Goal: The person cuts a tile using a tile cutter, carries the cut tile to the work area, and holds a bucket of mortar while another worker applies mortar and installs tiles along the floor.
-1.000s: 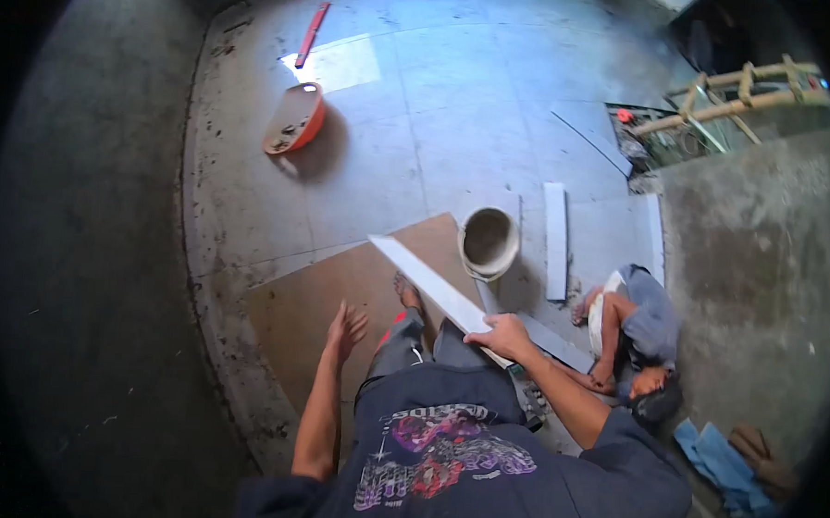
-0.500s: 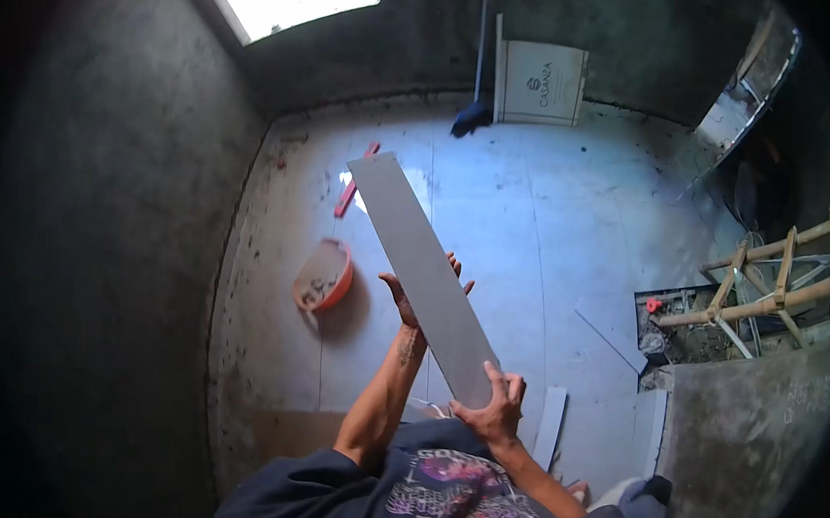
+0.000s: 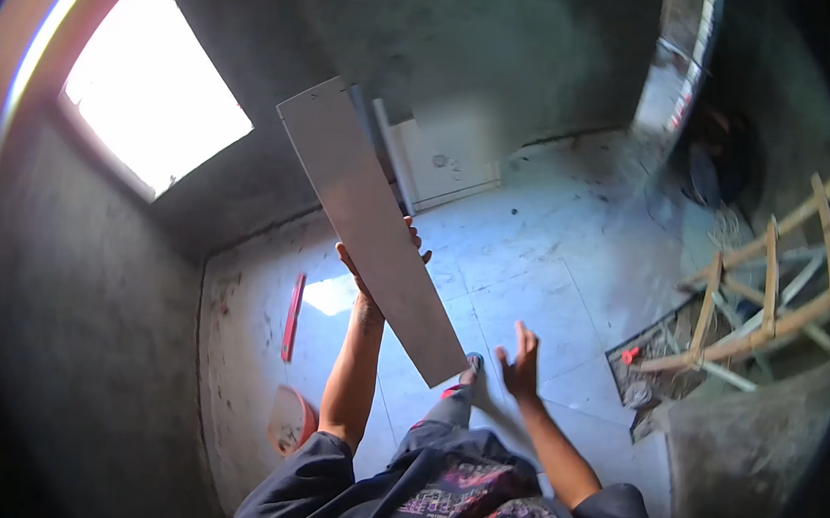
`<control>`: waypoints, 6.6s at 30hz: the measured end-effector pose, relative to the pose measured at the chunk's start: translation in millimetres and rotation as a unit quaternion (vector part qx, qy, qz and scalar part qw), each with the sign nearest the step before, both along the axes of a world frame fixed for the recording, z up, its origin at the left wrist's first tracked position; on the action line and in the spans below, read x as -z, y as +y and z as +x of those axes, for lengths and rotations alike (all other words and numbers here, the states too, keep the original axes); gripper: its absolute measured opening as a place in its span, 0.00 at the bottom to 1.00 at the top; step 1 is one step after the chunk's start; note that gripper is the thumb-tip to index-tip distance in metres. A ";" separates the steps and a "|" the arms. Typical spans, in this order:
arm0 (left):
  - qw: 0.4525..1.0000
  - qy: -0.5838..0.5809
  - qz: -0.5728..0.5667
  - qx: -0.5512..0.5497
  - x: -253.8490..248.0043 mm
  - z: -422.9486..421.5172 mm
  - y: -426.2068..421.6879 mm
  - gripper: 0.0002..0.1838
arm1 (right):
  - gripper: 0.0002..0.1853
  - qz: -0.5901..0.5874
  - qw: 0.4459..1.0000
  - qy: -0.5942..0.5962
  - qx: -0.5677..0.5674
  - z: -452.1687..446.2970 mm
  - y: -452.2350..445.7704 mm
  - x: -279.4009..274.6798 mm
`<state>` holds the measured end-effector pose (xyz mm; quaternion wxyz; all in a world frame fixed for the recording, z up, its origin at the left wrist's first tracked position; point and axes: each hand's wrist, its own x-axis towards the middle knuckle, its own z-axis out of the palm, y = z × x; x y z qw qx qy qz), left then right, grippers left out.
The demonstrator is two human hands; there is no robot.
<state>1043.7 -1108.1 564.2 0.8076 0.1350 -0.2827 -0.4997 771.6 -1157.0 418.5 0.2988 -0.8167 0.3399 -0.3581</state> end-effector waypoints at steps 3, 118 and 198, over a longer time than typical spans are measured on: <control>0.988 -0.086 0.129 0.013 -14.8 41.9 -104.5 0.51 | 0.35 0.265 0.921 0.139 0.250 -73.8 -77.4 109.5; 0.759 -0.043 0.630 0.157 307.1 -44.5 -2913.2 0.45 | 0.18 0.567 0.715 0.232 0.337 -354.7 -2597.9 197.2; 0.343 -0.612 0.711 -0.037 849.0 1348.8 -3030.9 0.45 | 0.24 0.473 0.877 0.035 0.074 1438.2 -3395.1 684.8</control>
